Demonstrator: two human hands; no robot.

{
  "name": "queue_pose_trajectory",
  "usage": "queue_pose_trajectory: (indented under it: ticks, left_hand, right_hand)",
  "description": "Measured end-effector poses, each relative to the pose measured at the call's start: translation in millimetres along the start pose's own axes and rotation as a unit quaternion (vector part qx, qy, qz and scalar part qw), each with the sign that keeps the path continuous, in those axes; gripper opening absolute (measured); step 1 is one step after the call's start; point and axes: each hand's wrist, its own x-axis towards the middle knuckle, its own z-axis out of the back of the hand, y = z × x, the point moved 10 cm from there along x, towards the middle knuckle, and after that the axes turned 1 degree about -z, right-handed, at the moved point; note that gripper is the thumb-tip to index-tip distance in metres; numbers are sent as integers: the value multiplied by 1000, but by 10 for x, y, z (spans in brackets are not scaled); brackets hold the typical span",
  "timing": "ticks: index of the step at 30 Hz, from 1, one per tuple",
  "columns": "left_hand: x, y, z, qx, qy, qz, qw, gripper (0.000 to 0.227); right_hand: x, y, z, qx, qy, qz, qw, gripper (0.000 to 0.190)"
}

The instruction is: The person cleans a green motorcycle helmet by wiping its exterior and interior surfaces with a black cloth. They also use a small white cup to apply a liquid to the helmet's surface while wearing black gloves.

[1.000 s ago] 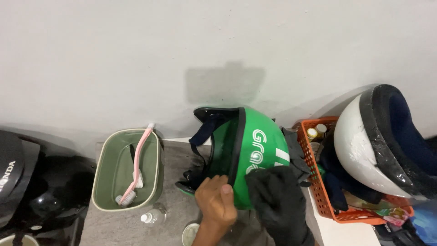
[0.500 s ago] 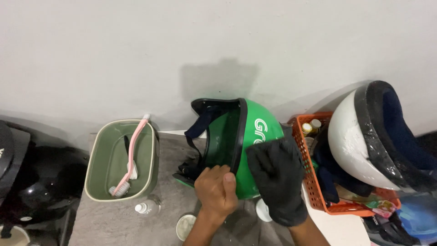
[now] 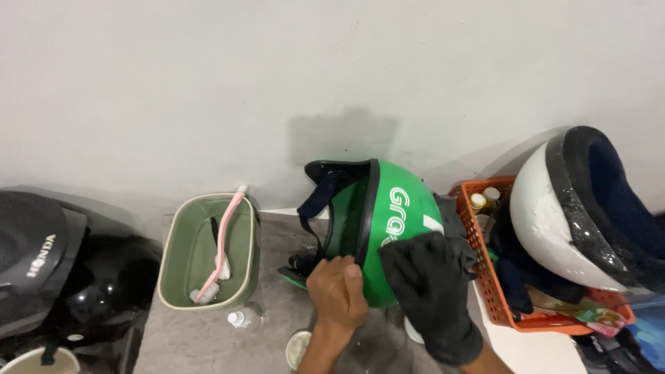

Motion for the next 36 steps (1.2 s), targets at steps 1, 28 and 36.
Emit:
queue_pose_trajectory:
  ticks: [1,28,36]
  left_hand:
    - [11,-1,-38,-2,-1,3,1000,55]
    - [-31,-57,-9,-15,-19,21,999,50]
    - [-97,-46,52,-12,-28,1,1000,44]
  right_hand:
    - [155,13,3,-3,3,1,1000,14]
    - [151,114,235,100,-29,-18,994,22]
    - [55,198,345,71,-125,91,986,11]
